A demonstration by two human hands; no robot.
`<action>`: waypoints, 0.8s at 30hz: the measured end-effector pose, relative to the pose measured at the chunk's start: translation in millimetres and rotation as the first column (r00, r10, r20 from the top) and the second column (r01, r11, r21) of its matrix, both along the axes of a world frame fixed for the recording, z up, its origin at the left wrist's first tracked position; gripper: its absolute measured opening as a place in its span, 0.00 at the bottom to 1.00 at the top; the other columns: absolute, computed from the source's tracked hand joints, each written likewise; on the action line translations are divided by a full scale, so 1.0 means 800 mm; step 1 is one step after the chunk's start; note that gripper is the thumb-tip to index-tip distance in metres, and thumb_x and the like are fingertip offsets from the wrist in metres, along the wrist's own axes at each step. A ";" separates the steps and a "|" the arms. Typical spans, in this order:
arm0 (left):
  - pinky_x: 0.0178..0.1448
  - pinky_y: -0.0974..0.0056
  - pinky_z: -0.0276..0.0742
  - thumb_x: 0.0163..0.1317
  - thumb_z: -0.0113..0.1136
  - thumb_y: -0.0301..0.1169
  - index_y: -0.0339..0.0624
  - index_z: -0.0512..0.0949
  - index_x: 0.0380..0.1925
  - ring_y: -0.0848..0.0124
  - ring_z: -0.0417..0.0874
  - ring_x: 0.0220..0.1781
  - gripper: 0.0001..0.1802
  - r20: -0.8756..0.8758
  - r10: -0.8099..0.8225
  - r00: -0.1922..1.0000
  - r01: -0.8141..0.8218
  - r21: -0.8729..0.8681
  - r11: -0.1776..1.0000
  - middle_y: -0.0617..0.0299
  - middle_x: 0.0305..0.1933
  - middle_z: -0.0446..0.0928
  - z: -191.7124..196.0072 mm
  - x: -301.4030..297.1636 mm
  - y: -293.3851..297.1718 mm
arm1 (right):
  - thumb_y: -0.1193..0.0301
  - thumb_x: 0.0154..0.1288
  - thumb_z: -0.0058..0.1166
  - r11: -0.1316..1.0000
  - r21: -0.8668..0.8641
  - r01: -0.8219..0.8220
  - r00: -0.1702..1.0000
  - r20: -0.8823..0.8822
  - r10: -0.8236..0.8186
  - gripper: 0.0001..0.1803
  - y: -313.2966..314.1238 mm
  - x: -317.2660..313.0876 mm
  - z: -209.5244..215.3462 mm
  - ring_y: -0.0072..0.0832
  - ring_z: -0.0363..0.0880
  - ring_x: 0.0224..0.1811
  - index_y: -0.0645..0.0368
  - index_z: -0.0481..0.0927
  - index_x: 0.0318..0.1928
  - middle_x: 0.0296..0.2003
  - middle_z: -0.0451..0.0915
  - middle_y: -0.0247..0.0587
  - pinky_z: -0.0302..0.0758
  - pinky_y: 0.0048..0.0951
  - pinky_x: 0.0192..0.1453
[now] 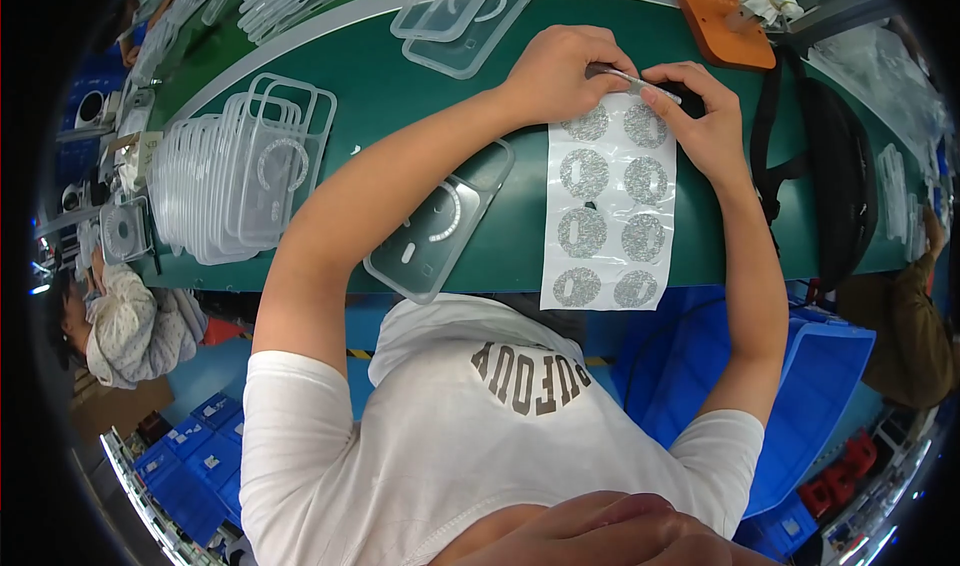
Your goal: The person peels circular stickers from a sticker sheet by hand and applies them to the back of transparent phone cases.
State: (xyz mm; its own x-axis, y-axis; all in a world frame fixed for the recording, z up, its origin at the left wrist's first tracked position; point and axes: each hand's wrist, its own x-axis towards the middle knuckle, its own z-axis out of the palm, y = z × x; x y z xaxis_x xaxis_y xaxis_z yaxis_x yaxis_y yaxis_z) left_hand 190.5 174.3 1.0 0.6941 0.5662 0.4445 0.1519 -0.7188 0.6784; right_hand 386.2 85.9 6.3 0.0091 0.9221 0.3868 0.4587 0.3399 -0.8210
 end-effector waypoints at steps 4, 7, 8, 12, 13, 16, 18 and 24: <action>0.37 0.67 0.78 0.56 0.69 0.25 0.38 0.87 0.35 0.66 0.82 0.31 0.06 0.020 0.011 1.000 -0.011 -0.009 1.000 0.59 0.31 0.80 -0.002 0.002 -0.001 | 0.75 0.58 0.67 0.998 -0.057 -0.007 0.999 0.037 0.009 0.10 0.003 0.000 0.000 0.25 0.80 0.36 0.62 0.86 0.40 0.33 0.83 0.38 0.76 0.24 0.43; 0.36 0.65 0.77 0.57 0.69 0.27 0.39 0.87 0.35 0.64 0.82 0.31 0.06 0.002 -0.019 1.000 0.018 0.081 0.997 0.58 0.30 0.81 -0.003 0.002 0.001 | 0.76 0.57 0.66 0.999 -0.036 0.027 0.992 0.122 -0.022 0.08 0.003 0.000 -0.001 0.28 0.81 0.36 0.62 0.85 0.38 0.33 0.83 0.39 0.76 0.26 0.41; 0.34 0.64 0.76 0.57 0.68 0.27 0.38 0.87 0.34 0.63 0.81 0.31 0.06 0.015 -0.018 1.000 0.017 0.092 0.996 0.58 0.29 0.81 -0.004 0.003 0.002 | 0.76 0.56 0.66 0.999 0.011 0.036 0.986 0.163 -0.038 0.08 0.003 -0.002 -0.001 0.30 0.81 0.36 0.62 0.84 0.37 0.32 0.83 0.39 0.76 0.28 0.41; 0.36 0.62 0.73 0.58 0.67 0.28 0.39 0.86 0.33 0.63 0.80 0.32 0.05 -0.013 0.006 1.000 -0.005 0.137 0.991 0.59 0.29 0.80 -0.004 0.003 0.000 | 0.76 0.53 0.67 0.974 0.220 0.051 0.948 0.297 -0.116 0.08 0.003 -0.007 -0.001 0.34 0.82 0.36 0.60 0.85 0.35 0.32 0.83 0.37 0.74 0.31 0.43; 0.36 0.62 0.73 0.58 0.67 0.28 0.39 0.86 0.33 0.63 0.80 0.32 0.05 -0.013 0.007 1.000 -0.005 0.136 0.991 0.59 0.29 0.80 -0.004 0.003 0.000 | 0.76 0.53 0.67 0.974 0.219 0.050 0.948 0.297 -0.115 0.08 0.003 -0.007 -0.002 0.34 0.82 0.36 0.60 0.85 0.35 0.32 0.83 0.37 0.74 0.31 0.43; 0.40 0.60 0.70 0.59 0.65 0.30 0.41 0.85 0.32 0.63 0.78 0.33 0.05 -0.026 0.023 0.999 -0.017 0.223 0.975 0.61 0.29 0.78 -0.004 0.003 -0.002 | 0.76 0.51 0.68 0.955 0.293 0.034 0.951 0.285 -0.121 0.08 0.005 -0.006 -0.005 0.33 0.82 0.37 0.59 0.85 0.34 0.32 0.84 0.36 0.74 0.31 0.44; 0.43 0.60 0.67 0.60 0.64 0.31 0.43 0.84 0.32 0.64 0.77 0.36 0.05 -0.063 0.042 0.997 -0.028 0.206 0.978 0.63 0.29 0.77 -0.003 0.003 -0.004 | 0.77 0.50 0.68 0.938 0.345 0.024 0.946 0.297 -0.133 0.08 0.006 -0.006 -0.005 0.32 0.82 0.39 0.59 0.85 0.33 0.32 0.85 0.35 0.73 0.31 0.44; 0.43 0.59 0.68 0.60 0.64 0.29 0.42 0.84 0.32 0.63 0.78 0.36 0.04 -0.061 0.054 0.997 -0.037 0.247 0.968 0.62 0.29 0.77 -0.002 0.005 -0.006 | 0.79 0.47 0.67 0.901 0.430 -0.064 0.891 0.430 -0.142 0.09 0.003 -0.006 0.005 0.29 0.82 0.41 0.56 0.84 0.32 0.32 0.85 0.32 0.71 0.31 0.45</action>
State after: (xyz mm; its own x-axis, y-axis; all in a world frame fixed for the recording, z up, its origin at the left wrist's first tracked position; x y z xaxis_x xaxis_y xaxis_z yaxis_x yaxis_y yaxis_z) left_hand 194.4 169.6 -0.7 0.7030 0.4771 0.5274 0.2271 -0.8534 0.4692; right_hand 381.2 88.7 10.6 -0.2243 0.6702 0.7075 0.7557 0.5780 -0.3079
